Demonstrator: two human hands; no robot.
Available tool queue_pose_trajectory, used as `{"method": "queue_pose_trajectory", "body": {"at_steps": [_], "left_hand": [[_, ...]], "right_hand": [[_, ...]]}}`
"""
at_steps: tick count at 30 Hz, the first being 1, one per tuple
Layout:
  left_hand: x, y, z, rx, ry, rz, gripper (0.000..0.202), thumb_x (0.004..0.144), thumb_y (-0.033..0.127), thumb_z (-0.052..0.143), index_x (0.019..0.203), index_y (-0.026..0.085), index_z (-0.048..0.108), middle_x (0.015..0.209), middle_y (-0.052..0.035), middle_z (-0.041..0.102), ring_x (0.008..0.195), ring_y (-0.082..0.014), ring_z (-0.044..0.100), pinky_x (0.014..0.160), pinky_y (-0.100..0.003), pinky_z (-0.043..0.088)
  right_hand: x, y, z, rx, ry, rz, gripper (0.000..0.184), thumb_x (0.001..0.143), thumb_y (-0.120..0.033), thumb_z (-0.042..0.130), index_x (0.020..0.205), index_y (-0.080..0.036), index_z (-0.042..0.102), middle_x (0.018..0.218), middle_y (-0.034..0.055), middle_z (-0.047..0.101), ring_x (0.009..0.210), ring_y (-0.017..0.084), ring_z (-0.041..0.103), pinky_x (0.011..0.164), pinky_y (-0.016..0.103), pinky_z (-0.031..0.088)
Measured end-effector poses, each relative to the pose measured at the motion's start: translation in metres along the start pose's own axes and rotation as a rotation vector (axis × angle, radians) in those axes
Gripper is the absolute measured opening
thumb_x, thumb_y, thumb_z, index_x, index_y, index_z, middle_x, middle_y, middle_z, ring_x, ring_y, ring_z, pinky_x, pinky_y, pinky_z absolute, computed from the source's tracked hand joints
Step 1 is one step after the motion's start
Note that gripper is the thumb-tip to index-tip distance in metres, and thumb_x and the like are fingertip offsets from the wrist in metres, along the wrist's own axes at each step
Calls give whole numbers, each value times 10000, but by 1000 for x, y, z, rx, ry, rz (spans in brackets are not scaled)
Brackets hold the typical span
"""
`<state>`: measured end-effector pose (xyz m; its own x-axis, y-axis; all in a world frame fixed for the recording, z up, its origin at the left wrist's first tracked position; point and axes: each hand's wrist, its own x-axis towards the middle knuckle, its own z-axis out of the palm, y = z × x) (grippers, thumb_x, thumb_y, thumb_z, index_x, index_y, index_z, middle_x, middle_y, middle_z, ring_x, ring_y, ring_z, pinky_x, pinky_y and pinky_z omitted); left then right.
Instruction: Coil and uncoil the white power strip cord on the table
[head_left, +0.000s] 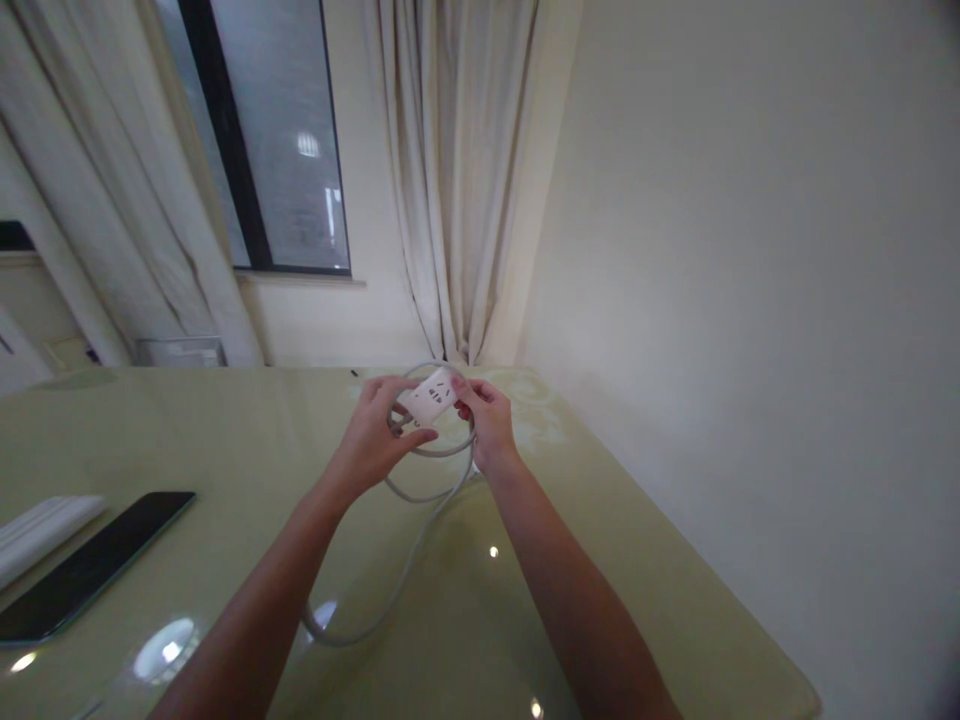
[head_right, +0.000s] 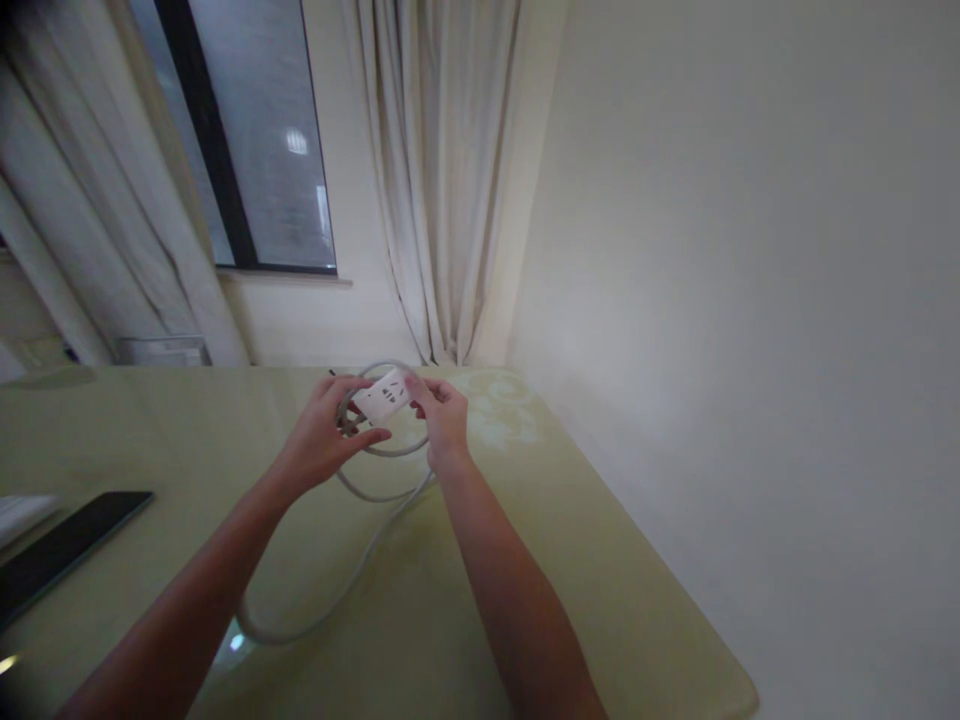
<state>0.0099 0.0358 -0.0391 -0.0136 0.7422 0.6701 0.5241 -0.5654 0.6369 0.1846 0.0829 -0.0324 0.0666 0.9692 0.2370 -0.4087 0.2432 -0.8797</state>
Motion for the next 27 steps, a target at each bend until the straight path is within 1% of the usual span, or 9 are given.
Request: {"method": "queue_pose_trajectory", "body": {"at_steps": [5, 8, 11, 14, 17, 19, 22, 25, 27], "left_hand": [[-4, 4, -1, 206, 35, 144, 527, 818, 326, 842, 1316, 235, 693, 1430, -143, 568, 1094, -264, 708, 943, -464, 664], [-4, 6, -6, 182, 42, 138, 507, 825, 367, 828, 1301, 237, 710, 1488, -145, 566, 1136, -278, 709, 883, -419, 676], [0, -4, -11, 101, 109, -51, 571, 851, 467, 803, 1345, 213, 674, 1306, -133, 694, 955, -241, 745, 700, -323, 646], [2, -30, -15, 100, 159, -291, 677, 862, 568, 761, 1399, 177, 630, 1228, -144, 739, 701, -185, 688, 603, -307, 570], [-1, -64, -12, 119, 123, -524, 714, 833, 520, 765, 1413, 131, 614, 1312, -196, 714, 767, -201, 697, 665, -319, 568], [-7, -85, -7, 111, 83, -601, 709, 860, 453, 718, 1451, 88, 579, 1268, -221, 725, 741, -209, 707, 667, -336, 574], [-16, -107, 3, 123, 46, -656, 687, 844, 354, 696, 1458, 74, 567, 1231, -233, 736, 747, -233, 736, 697, -363, 591], [-23, -119, 10, 149, 35, -687, 638, 807, 271, 691, 1411, 89, 595, 1246, -245, 740, 980, -308, 768, 855, -417, 608], [-26, -121, 11, 160, 31, -704, 609, 806, 254, 679, 1381, 72, 604, 1240, -272, 742, 1102, -364, 748, 959, -492, 588]], "right_hand": [[2, -6, -1, 77, 44, 32, 383, 598, -460, 946, 665, -191, 682, 544, -68, 515, 544, 85, 396, 537, 269, 291], [9, -13, -9, 156, 177, 41, 431, 586, -456, 952, 628, -206, 604, 527, -87, 486, 513, 72, 379, 507, 257, 277], [18, -22, -23, 253, 244, 65, 483, 581, -460, 966, 654, -215, 556, 529, -103, 479, 490, 61, 381, 489, 239, 291], [23, -30, -33, 295, 188, 7, 481, 626, -460, 971, 702, -217, 562, 541, -105, 489, 499, 66, 404, 502, 233, 336], [23, -35, -37, 333, 121, -91, 452, 690, -461, 953, 722, -223, 571, 549, -101, 489, 512, 75, 406, 522, 240, 376], [22, -37, -37, 366, 83, -134, 417, 727, -447, 936, 730, -223, 584, 555, -99, 487, 518, 78, 399, 536, 241, 397], [20, -39, -36, 418, 19, -129, 338, 778, -400, 902, 762, -220, 617, 601, -84, 537, 538, 79, 438, 568, 240, 435], [21, -37, -35, 435, -15, -91, 254, 816, -350, 857, 778, -208, 649, 644, -60, 599, 557, 79, 493, 578, 231, 453], [21, -34, -33, 421, -29, -77, 200, 834, -316, 827, 784, -199, 674, 654, -48, 618, 562, 80, 510, 570, 224, 452]]}}
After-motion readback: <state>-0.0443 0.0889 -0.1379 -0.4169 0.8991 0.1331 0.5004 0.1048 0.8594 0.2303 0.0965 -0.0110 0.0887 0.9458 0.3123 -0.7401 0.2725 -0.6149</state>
